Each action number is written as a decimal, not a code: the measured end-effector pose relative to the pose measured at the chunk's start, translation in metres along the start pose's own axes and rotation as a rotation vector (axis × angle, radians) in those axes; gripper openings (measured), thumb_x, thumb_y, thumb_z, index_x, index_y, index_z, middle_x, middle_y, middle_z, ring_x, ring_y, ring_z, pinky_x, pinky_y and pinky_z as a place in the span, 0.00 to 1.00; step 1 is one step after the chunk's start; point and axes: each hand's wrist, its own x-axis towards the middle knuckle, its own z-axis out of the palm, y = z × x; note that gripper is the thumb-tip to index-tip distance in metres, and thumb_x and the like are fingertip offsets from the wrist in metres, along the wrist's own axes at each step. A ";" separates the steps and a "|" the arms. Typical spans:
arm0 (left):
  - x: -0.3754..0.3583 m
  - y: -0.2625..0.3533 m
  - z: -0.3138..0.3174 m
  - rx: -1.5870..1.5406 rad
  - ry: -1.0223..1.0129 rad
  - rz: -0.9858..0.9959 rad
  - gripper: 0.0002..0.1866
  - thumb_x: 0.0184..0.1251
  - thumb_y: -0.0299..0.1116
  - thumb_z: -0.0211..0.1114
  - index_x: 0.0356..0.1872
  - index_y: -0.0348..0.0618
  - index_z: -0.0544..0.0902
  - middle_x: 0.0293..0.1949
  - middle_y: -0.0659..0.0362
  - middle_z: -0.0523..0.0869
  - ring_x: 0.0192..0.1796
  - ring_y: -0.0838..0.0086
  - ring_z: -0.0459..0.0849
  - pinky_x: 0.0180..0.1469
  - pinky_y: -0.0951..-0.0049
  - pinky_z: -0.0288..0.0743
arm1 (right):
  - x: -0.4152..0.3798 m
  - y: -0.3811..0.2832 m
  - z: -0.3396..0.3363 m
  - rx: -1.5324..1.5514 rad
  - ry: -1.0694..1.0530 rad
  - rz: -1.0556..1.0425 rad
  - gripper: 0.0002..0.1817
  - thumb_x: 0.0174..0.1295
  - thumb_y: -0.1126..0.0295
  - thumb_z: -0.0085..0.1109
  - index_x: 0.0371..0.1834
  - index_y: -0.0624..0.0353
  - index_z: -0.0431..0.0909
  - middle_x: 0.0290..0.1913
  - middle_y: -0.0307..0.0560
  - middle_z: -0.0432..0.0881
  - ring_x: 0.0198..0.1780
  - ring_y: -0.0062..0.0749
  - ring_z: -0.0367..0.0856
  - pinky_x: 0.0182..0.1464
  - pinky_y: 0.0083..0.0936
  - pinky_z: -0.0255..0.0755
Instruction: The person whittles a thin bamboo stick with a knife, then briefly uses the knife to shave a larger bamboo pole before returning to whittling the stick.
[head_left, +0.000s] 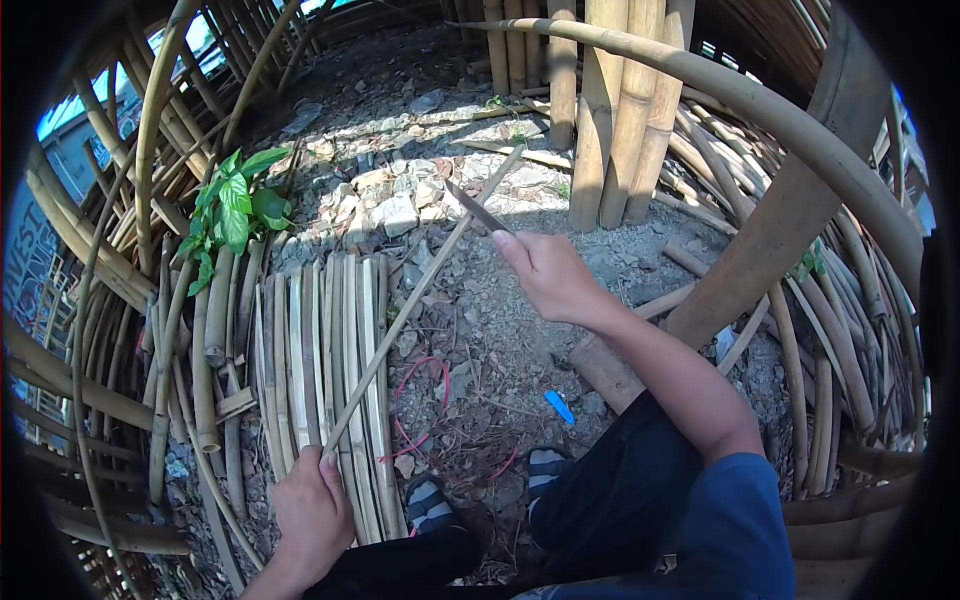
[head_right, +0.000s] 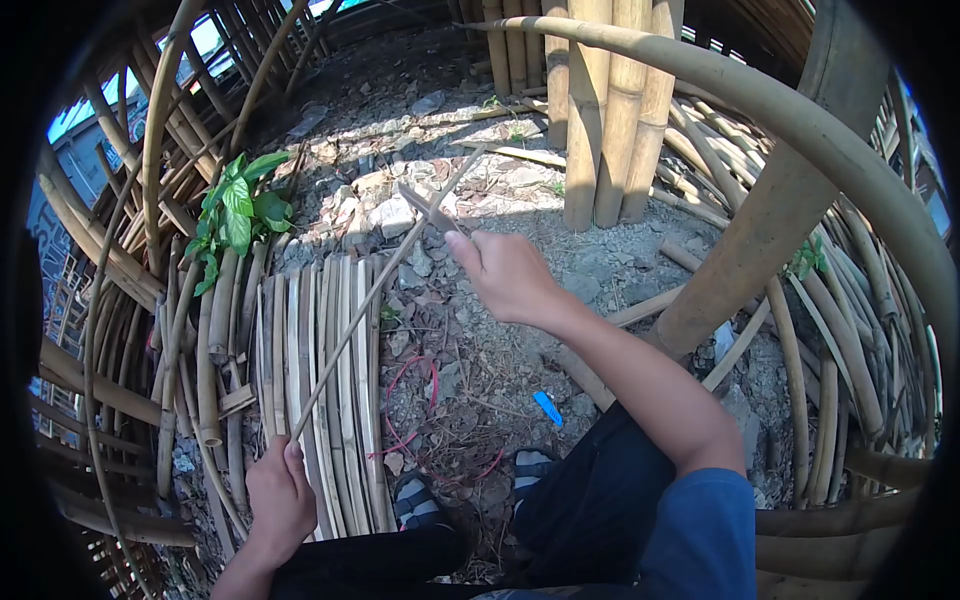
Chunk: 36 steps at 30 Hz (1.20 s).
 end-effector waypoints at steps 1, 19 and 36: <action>-0.001 -0.002 -0.001 -0.026 -0.024 0.000 0.13 0.81 0.33 0.49 0.38 0.35 0.75 0.23 0.41 0.79 0.26 0.39 0.79 0.30 0.44 0.71 | 0.017 0.018 -0.013 0.008 0.009 0.099 0.35 0.79 0.45 0.42 0.29 0.68 0.80 0.21 0.65 0.79 0.30 0.64 0.83 0.39 0.54 0.73; -0.001 -0.008 0.000 -0.031 -0.012 0.044 0.15 0.82 0.34 0.47 0.36 0.35 0.75 0.23 0.39 0.79 0.26 0.37 0.79 0.31 0.42 0.70 | 0.044 0.100 -0.028 0.130 0.211 0.461 0.38 0.79 0.43 0.41 0.27 0.71 0.77 0.22 0.55 0.77 0.28 0.40 0.77 0.37 0.42 0.69; 0.010 -0.004 0.003 -0.188 -0.098 0.021 0.22 0.85 0.35 0.44 0.30 0.33 0.76 0.18 0.41 0.75 0.23 0.41 0.77 0.29 0.50 0.68 | -0.027 -0.028 0.014 0.057 -0.163 0.030 0.32 0.79 0.47 0.44 0.28 0.67 0.79 0.21 0.66 0.79 0.27 0.65 0.82 0.37 0.54 0.74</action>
